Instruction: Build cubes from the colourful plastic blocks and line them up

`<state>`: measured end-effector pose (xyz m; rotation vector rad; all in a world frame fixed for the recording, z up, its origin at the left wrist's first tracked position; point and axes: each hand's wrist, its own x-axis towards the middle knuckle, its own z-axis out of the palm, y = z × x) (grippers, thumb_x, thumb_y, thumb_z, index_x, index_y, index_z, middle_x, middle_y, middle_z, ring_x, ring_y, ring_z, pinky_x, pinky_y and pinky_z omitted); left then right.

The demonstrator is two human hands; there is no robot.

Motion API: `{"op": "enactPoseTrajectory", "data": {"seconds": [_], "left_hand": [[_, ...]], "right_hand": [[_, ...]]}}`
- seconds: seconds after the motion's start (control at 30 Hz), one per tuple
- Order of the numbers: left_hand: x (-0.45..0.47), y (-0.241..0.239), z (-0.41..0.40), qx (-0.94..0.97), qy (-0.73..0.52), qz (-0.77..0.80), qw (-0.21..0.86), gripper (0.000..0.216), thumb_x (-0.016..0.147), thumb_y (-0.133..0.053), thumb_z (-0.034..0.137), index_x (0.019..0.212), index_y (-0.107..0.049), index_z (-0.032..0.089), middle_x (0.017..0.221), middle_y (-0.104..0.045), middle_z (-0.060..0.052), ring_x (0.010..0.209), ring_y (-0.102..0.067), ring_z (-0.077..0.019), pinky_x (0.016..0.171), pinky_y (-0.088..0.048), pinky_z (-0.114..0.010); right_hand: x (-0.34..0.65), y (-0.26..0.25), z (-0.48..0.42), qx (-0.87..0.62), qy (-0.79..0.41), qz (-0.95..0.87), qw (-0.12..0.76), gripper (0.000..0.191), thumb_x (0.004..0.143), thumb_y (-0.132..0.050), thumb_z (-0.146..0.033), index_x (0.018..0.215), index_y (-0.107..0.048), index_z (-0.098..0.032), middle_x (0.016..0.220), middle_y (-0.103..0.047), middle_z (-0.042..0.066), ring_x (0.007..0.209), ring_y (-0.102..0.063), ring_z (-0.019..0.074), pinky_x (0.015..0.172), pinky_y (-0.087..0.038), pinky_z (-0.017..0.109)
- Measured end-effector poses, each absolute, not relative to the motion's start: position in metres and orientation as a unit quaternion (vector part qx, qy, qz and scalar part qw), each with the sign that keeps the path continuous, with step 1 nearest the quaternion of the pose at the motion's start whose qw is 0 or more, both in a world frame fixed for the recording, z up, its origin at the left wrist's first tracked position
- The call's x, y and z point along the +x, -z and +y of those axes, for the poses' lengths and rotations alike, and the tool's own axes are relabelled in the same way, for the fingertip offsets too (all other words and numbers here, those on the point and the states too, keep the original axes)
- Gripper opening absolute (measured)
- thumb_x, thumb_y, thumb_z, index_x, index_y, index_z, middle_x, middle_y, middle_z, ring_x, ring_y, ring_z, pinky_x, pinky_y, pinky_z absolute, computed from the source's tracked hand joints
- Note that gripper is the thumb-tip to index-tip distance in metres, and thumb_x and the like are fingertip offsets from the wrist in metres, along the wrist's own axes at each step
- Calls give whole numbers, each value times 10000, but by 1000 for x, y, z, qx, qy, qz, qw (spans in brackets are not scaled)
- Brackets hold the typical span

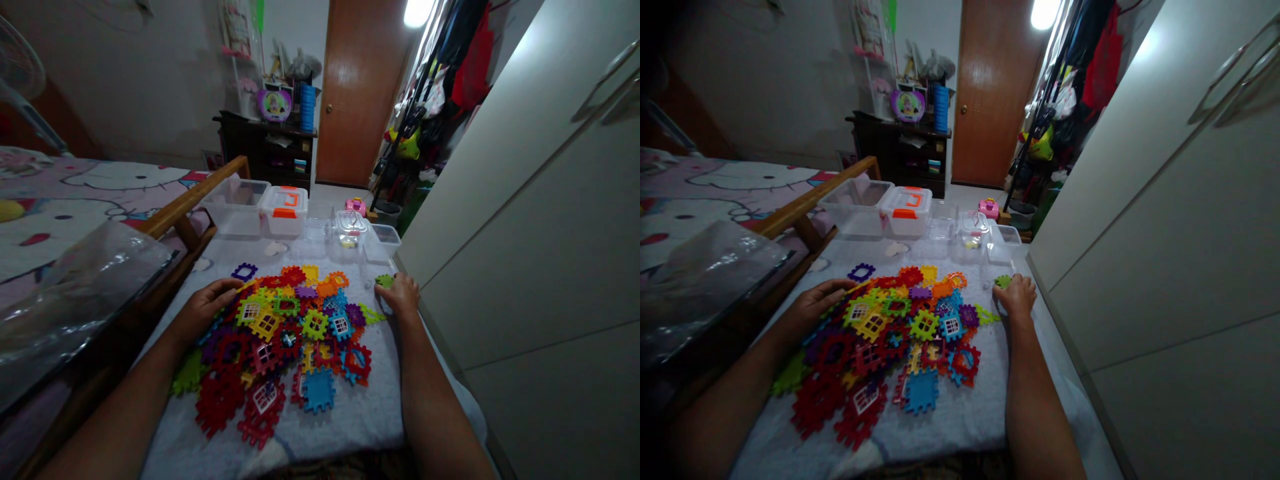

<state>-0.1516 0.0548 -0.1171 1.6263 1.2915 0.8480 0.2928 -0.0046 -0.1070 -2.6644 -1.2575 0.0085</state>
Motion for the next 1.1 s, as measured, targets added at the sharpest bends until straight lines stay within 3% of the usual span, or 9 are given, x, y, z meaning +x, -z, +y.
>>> {"op": "enactPoseTrajectory", "data": {"seconds": [0.13,0.3,0.73,1.1], "left_hand": [[-153,121,57,655,-335,519,434,565,736,-641,674,1058,-700,214,1089,-727,-76,1037,-659,-318,933,-518,-396],[-154,121,58,658,-330,516,438,556,759,-632,655,1088,-688,211,1117,-718,-72,1074,-647,-307,969,-502,-384],[-150,113,53,645,-335,526,441,566,722,-658,659,1057,-700,205,1095,-727,-71,1066,-652,-314,969,-509,-399],[-152,117,54,638,-338,526,450,557,723,-670,639,1069,-691,202,1089,-724,-70,1036,-660,-302,939,-522,-383]], "right_hand": [[297,100,10,-882,0,-458,113,633,844,-554,-491,1380,-510,-157,1415,-507,169,1259,-463,370,997,-398,481],[306,96,35,-847,-56,-527,46,496,931,-436,-443,1364,-551,-230,1463,-497,117,1284,-449,342,1013,-372,472],[315,102,59,-841,-53,-538,1,487,928,-446,-495,1332,-585,-260,1415,-531,126,1250,-480,355,980,-368,465],[321,107,76,-838,-28,-544,13,469,905,-479,-479,1266,-633,-221,1350,-565,147,1217,-500,363,966,-377,488]]}}
